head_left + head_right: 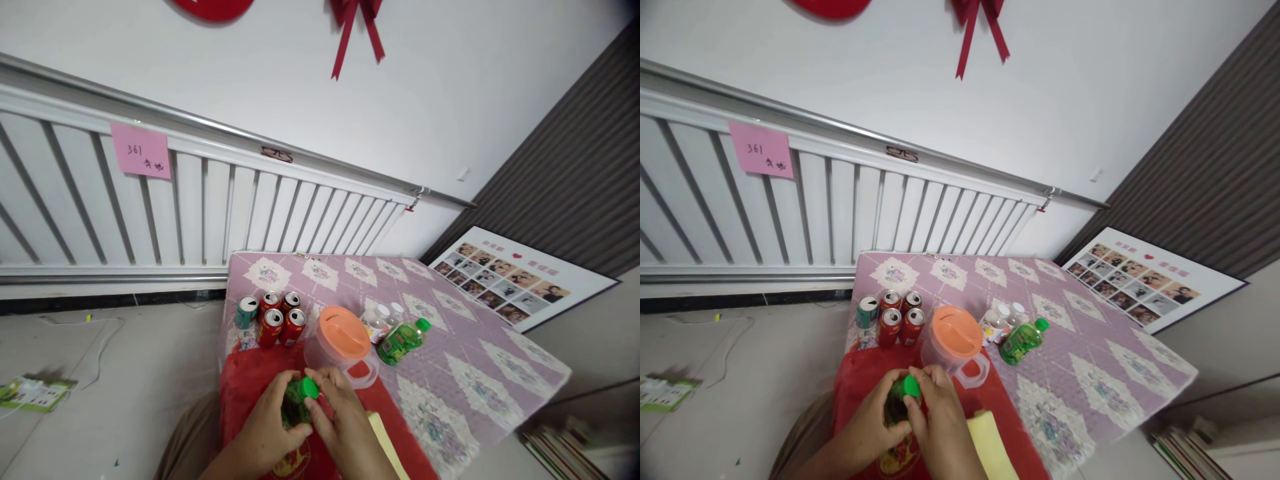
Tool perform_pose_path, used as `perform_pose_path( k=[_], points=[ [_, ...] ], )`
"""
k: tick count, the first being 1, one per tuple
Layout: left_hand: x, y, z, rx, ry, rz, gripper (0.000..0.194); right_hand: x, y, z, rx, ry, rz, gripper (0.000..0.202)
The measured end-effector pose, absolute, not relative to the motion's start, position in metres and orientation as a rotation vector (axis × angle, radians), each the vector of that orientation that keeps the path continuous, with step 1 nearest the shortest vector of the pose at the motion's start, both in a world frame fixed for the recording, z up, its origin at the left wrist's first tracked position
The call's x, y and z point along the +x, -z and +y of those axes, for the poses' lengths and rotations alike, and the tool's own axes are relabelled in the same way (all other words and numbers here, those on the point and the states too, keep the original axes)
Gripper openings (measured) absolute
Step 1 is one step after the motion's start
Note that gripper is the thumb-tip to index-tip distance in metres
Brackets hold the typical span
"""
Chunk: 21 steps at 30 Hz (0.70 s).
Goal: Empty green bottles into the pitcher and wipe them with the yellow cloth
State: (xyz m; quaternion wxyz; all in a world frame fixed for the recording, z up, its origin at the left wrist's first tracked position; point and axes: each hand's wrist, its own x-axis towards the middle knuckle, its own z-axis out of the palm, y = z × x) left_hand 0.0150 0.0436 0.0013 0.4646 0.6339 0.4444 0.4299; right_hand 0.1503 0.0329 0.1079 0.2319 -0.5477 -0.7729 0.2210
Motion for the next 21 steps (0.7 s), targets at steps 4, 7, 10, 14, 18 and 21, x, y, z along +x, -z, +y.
perform_pose_path(
  k=[4,7,10,14,18,21],
  points=[
    [0.014,-0.002,0.043,1.562,-1.048,1.089,0.064,0.149,-0.115,0.034,-1.561,-0.594,-2.194,0.037],
    [0.014,-0.001,0.043,1.561,-1.056,1.083,0.065,0.15,-0.115,0.035,-1.564,-0.624,-2.169,0.036],
    [0.014,0.0,0.043,1.564,-1.062,1.08,0.065,0.153,-0.108,0.037,-1.504,-0.666,-2.089,0.033],
    [0.014,0.001,0.044,1.558,-1.061,1.081,0.065,0.154,-0.097,0.038,-1.479,-0.65,-1.991,0.027],
    [0.015,0.002,0.043,1.552,-1.047,1.095,0.065,0.154,-0.095,0.04,-1.5,-0.631,-1.947,0.028],
    [0.014,0.001,0.042,1.554,-1.038,1.11,0.067,0.156,-0.1,0.042,-1.479,-0.585,-1.964,0.026]
  ],
)
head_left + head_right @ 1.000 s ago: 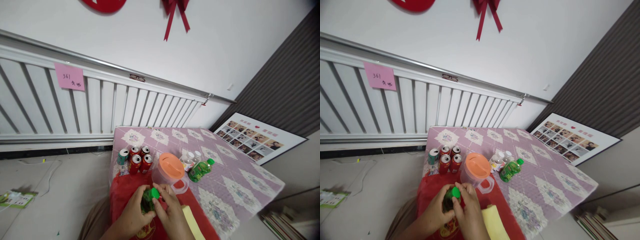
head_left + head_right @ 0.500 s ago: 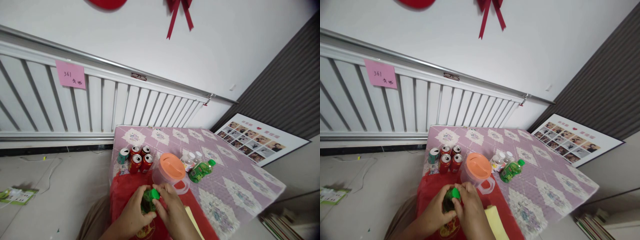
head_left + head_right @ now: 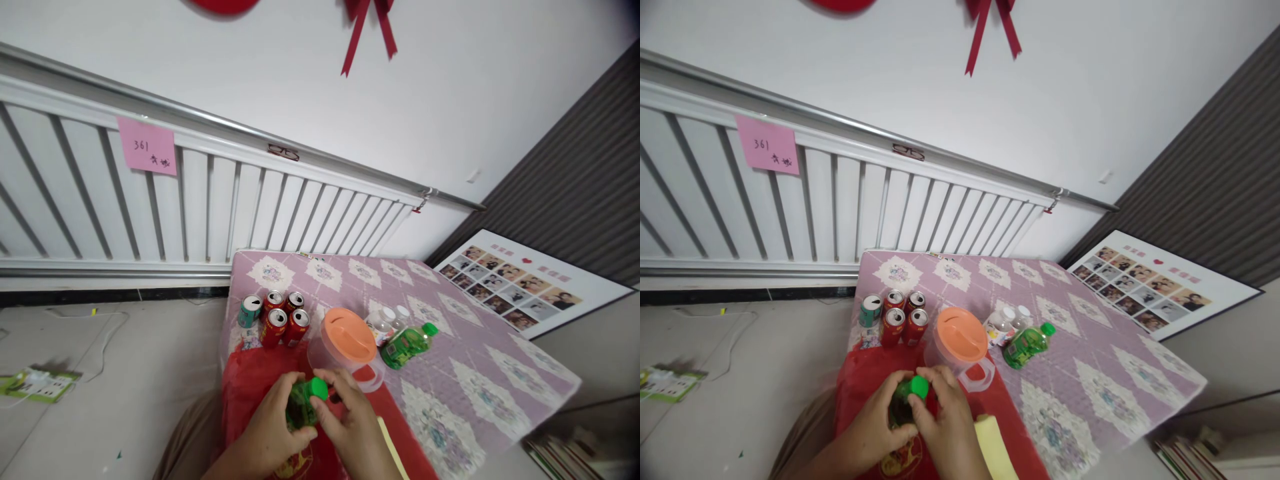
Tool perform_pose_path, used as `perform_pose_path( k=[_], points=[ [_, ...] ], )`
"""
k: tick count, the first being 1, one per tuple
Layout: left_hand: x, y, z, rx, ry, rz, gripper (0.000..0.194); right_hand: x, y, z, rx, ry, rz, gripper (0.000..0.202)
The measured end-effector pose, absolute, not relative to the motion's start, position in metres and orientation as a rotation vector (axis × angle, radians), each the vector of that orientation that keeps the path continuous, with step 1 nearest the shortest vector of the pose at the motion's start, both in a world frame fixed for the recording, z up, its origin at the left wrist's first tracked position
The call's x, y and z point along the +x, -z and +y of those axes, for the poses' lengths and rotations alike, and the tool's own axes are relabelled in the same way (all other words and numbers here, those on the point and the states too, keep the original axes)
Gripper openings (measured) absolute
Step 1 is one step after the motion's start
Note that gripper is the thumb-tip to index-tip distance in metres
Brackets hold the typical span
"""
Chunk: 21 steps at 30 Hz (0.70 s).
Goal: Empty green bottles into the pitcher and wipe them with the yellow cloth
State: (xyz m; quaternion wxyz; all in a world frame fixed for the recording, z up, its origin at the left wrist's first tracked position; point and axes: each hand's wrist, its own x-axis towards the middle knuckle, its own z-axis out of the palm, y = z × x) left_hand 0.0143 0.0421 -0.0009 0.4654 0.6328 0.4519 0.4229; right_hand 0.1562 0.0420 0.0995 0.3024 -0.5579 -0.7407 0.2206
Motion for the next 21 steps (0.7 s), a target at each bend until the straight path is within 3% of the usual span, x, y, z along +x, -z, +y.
perform_pose_path(
  k=[7,21],
  points=[
    [0.014,-0.005,0.043,1.544,-1.053,1.097,0.065,0.155,-0.121,0.049,-1.413,-0.682,-2.186,0.033],
    [0.013,-0.007,0.044,1.529,-1.032,1.098,0.065,0.142,-0.17,0.067,-1.198,-0.747,-2.714,0.022]
  ],
)
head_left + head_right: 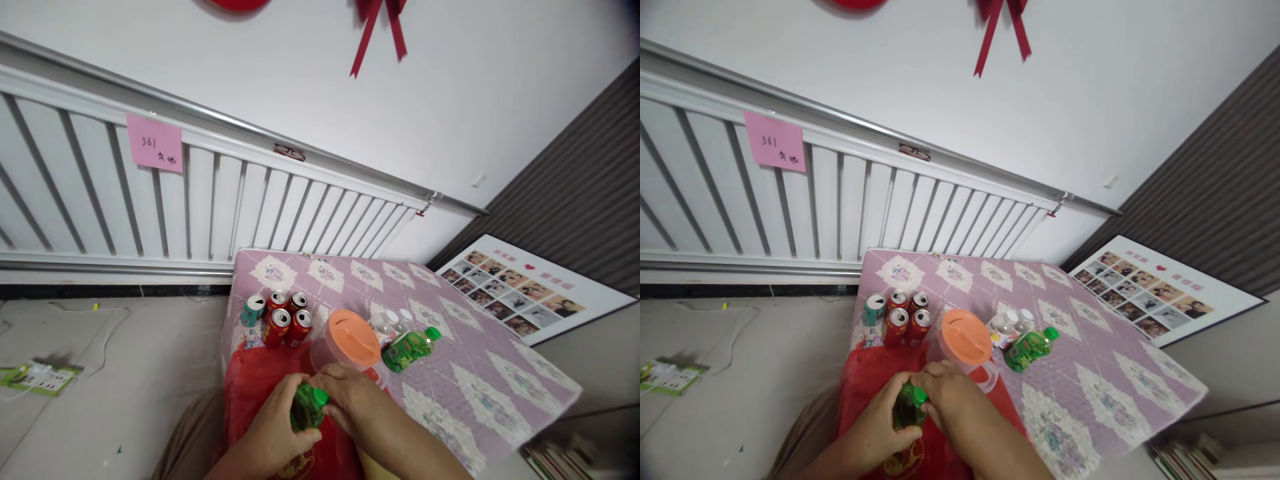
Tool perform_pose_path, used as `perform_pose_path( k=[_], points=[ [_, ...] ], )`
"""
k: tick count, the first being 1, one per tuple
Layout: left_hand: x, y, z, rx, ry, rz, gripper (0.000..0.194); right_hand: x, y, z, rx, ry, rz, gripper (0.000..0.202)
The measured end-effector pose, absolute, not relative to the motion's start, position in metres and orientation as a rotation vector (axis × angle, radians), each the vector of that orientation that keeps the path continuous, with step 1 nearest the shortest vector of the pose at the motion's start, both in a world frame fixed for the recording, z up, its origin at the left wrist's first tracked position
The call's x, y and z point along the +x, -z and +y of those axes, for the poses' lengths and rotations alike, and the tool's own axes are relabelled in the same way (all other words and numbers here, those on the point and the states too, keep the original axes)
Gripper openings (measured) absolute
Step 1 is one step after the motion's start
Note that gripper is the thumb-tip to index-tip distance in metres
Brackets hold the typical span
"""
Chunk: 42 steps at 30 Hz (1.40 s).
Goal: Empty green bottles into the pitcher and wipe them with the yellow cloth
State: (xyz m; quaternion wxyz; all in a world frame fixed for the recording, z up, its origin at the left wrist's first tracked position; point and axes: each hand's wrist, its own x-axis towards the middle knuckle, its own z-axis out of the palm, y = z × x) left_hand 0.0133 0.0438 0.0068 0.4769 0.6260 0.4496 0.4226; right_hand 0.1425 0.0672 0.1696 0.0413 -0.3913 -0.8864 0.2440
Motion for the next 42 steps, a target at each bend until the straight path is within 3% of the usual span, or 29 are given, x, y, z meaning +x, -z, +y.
perform_pose_path(
  k=[15,26,35,39,42],
  points=[
    [0.013,-0.008,0.045,1.511,-1.033,1.089,0.067,0.147,-0.162,0.078,-1.14,-0.652,-2.861,0.015],
    [0.013,-0.007,0.044,1.519,-1.029,1.1,0.068,0.142,-0.158,0.078,-1.443,-0.335,-2.967,0.007],
    [0.015,0.004,0.045,1.551,-1.044,1.121,0.071,0.134,-0.149,0.062,-1.891,-0.058,-2.682,0.029],
    [0.017,0.009,0.045,1.552,-1.08,1.115,0.069,0.141,-0.142,0.054,-1.867,-0.295,-2.479,0.036],
    [0.017,0.01,0.045,1.56,-1.103,1.102,0.066,0.153,-0.13,0.046,-1.691,-0.604,-2.289,0.058]
  ],
)
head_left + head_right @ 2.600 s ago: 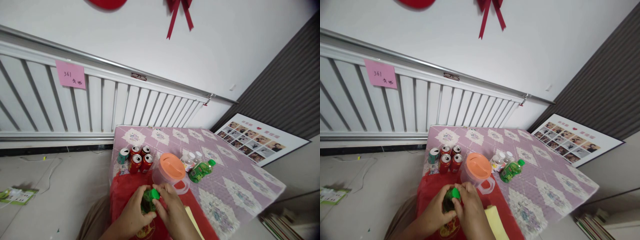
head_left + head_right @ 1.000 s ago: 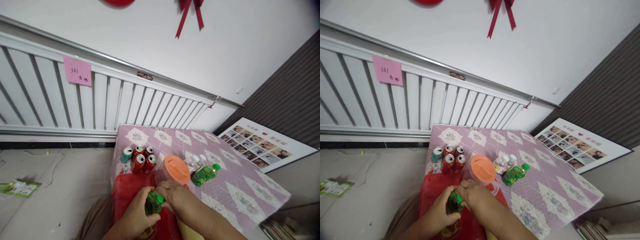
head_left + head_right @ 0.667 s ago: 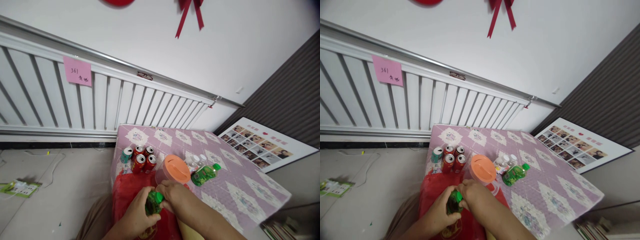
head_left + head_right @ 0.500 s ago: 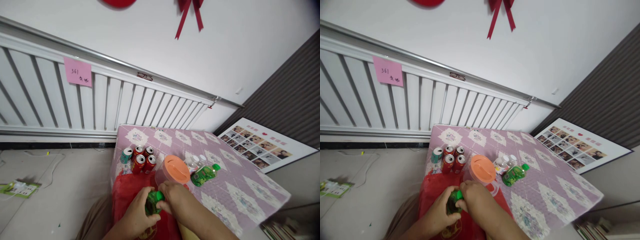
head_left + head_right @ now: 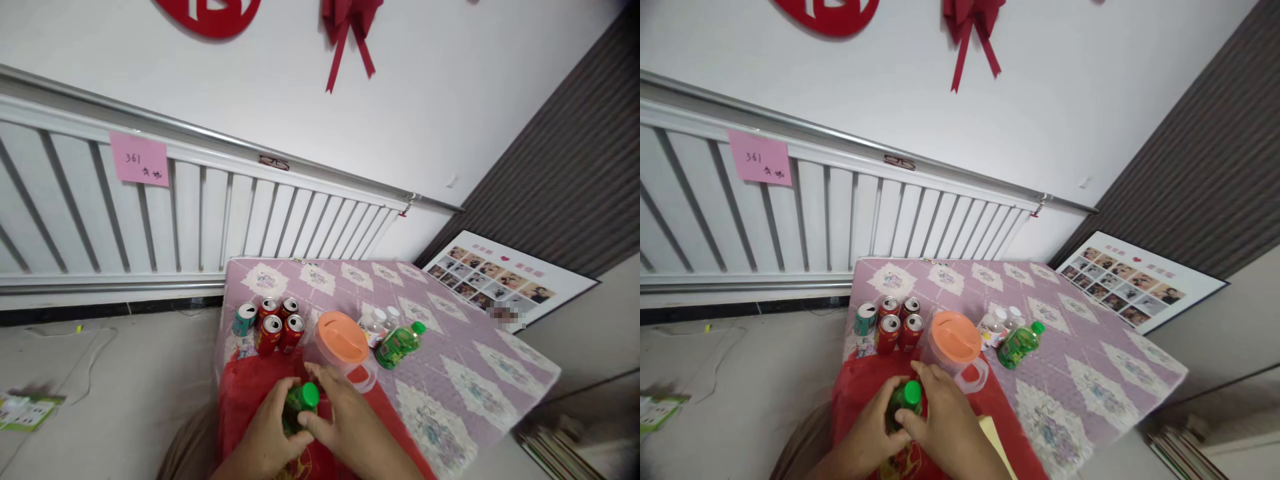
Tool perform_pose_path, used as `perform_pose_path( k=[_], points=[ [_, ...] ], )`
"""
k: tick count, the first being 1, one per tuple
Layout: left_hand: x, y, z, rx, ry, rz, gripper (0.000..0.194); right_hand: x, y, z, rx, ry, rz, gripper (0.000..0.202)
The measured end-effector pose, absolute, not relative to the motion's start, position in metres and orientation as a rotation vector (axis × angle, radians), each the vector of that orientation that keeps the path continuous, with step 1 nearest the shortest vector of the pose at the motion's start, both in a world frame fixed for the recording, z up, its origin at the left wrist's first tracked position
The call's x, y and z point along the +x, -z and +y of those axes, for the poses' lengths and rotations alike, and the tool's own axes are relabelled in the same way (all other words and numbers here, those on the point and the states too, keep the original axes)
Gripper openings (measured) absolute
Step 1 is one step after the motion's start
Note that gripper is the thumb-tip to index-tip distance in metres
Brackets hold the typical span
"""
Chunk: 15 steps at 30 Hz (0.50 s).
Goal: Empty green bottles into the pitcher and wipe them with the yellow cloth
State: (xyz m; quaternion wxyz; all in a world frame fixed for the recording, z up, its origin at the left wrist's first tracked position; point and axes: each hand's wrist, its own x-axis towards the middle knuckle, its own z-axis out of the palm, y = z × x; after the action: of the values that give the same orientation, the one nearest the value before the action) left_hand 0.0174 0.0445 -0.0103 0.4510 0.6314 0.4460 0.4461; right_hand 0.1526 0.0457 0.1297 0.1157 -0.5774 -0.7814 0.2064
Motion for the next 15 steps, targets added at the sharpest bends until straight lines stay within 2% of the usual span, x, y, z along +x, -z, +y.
perform_pose_path(
  k=[2,5,11,13,15],
  points=[
    [0.017,0.01,0.044,1.559,-1.087,1.101,0.066,0.16,-0.119,0.04,-1.614,-0.773,-2.153,0.058],
    [0.015,0.01,0.044,1.562,-1.068,1.104,0.068,0.162,-0.103,0.035,-1.528,-0.904,-1.949,0.047],
    [0.013,0.013,0.044,1.592,-1.07,1.127,0.062,0.147,-0.081,0.031,-1.562,-0.88,-1.585,0.023],
    [0.013,0.014,0.044,1.599,-1.076,1.136,0.061,0.144,-0.077,0.03,-1.573,-0.877,-1.512,0.028],
    [0.013,0.014,0.044,1.619,-1.086,1.134,0.059,0.143,-0.075,0.029,-1.524,-0.933,-1.474,0.047]
  ],
)
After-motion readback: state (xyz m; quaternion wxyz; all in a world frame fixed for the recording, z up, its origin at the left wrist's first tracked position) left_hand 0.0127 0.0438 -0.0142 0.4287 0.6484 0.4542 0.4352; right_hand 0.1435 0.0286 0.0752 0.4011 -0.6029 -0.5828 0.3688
